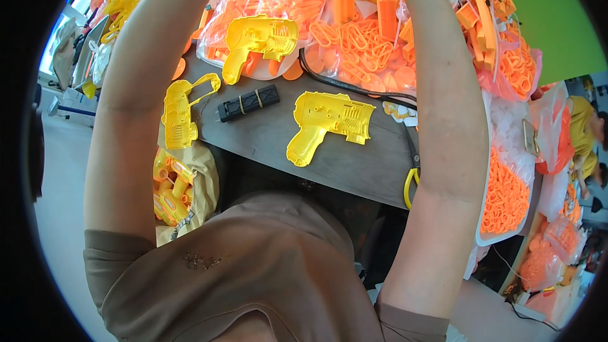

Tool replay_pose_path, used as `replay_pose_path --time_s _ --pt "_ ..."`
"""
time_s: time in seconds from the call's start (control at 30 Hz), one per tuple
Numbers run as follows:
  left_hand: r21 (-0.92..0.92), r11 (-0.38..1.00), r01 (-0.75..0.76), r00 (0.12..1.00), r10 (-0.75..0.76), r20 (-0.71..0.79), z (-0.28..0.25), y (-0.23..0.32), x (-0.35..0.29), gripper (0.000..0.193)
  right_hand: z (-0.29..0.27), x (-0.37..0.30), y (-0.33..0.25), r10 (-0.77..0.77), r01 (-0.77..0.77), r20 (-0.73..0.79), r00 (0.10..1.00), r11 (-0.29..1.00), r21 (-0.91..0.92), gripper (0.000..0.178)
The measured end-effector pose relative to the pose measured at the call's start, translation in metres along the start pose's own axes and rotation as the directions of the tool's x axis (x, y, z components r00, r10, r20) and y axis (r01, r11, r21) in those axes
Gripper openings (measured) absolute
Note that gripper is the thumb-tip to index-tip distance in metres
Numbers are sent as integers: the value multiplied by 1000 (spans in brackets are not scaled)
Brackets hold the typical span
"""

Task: Assembling plastic toy guns by connecting various components and internal mechanisms.

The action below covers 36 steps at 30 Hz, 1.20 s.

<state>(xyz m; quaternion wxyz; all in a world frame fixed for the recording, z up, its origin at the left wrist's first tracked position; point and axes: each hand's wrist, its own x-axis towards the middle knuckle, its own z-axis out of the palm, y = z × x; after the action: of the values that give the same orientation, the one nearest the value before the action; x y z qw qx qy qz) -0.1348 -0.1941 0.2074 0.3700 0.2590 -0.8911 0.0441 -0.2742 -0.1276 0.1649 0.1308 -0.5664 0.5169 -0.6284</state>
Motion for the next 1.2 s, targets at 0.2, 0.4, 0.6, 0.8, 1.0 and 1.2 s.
replay_pose_path --time_s 0.2,0.4,0.6,0.8,1.0,1.2 --pt "43 995 93 990 -97 103 -3 26 -23 54 -27 -18 11 121 -194 167 978 817 543 21" --pt "-623 662 417 908 -276 314 49 49 -116 51 -50 -117 54 259 -545 490 832 543 639 27" --pt "-528 734 428 889 -235 394 85 83 -200 46 -64 -220 60 589 -866 645 486 226 446 38" --pt "-581 768 270 930 -51 364 77 79 -211 35 -55 -216 43 685 -797 505 525 603 11 17" --pt "-296 953 -58 809 219 546 46 67 -199 32 -42 -241 33 713 -663 377 591 695 -277 15" --pt "-564 711 421 870 -138 474 80 65 -224 50 -25 -262 26 723 -723 166 671 687 -74 10"
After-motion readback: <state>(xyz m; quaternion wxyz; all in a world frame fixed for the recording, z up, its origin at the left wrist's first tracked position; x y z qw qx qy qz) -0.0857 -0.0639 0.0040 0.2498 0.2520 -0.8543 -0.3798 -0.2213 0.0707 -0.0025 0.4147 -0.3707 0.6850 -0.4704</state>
